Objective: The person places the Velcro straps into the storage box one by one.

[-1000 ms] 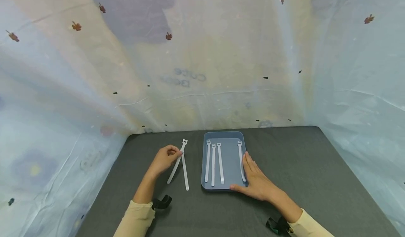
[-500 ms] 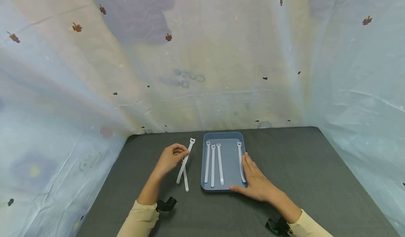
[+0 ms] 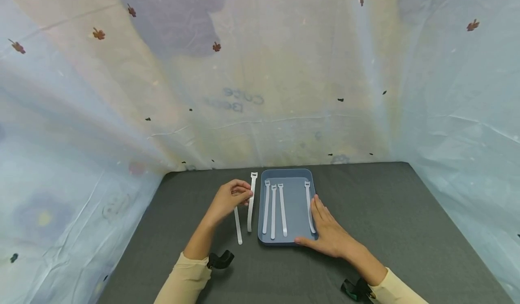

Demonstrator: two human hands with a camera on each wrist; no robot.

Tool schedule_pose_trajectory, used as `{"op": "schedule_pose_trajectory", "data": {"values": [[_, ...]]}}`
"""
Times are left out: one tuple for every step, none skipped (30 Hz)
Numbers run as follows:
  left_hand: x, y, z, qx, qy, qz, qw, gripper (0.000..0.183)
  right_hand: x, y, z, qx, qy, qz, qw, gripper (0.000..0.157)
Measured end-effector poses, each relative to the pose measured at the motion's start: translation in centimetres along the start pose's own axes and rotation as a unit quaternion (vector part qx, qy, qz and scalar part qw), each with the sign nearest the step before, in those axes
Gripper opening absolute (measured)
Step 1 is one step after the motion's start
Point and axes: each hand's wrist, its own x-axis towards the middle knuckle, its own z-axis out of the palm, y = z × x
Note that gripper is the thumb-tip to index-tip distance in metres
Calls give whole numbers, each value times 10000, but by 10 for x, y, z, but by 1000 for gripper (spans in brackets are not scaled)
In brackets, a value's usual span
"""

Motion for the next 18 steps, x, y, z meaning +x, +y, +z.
{"op": "schedule_pose_trajectory", "data": {"values": [[1,2,2,-18,-18,17,10000,26,0,0,0,-11,-3,1,10000,130],[2,3,4,-23,-33,35,10000,27,0,1,0,-11,-5,3,10000,130],[3,5,6,-68,-44,50,10000,28,0,1,0,-11,-5,3,10000,130],[4,6,8,-108,-52,53,9999,28,0,1,0,-9,1,1,10000,130],[5,8,10,-126,-57,57,9999,29,0,1,0,-8,4,5,10000,131],[6,10,12,-155,-71,64,9998,29,0,2,0,-8,11,9,10000,131],[7,12,15,-170,-86,71,9998,30,0,2,0,-11,19,11,10000,131],[8,14,17,-203,-103,78,9997,32,0,2,0,-3,26,13,10000,131],[9,17,19,-246,-127,72,9996,33,0,2,1,-14,41,10,10000,131],[10,19,21,-256,-150,78,9995,33,0,2,1,-15,54,11,10000,132],[11,21,23,-273,-171,86,9994,34,0,3,1,-11,57,12,10000,132],[12,24,24,-297,-192,92,9993,34,0,3,1,-15,65,8,10000,132],[13,26,26,-337,-210,106,9992,35,0,3,1,-19,70,2,10000,132],[14,28,28,-367,-223,132,9990,34,0,3,1,-26,68,2,10000,132],[14,30,30,-393,-235,154,9988,34,0,3,1,-27,66,3,10000,132],[15,32,33,-422,-253,176,9986,34,0,3,1,-20,54,12,10000,132],[16,34,35,-435,-270,179,9985,35,0,3,1,-13,38,23,10000,132],[16,35,37,-447,-294,185,9984,35,0,3,0,-8,29,32,10000,132]]}}
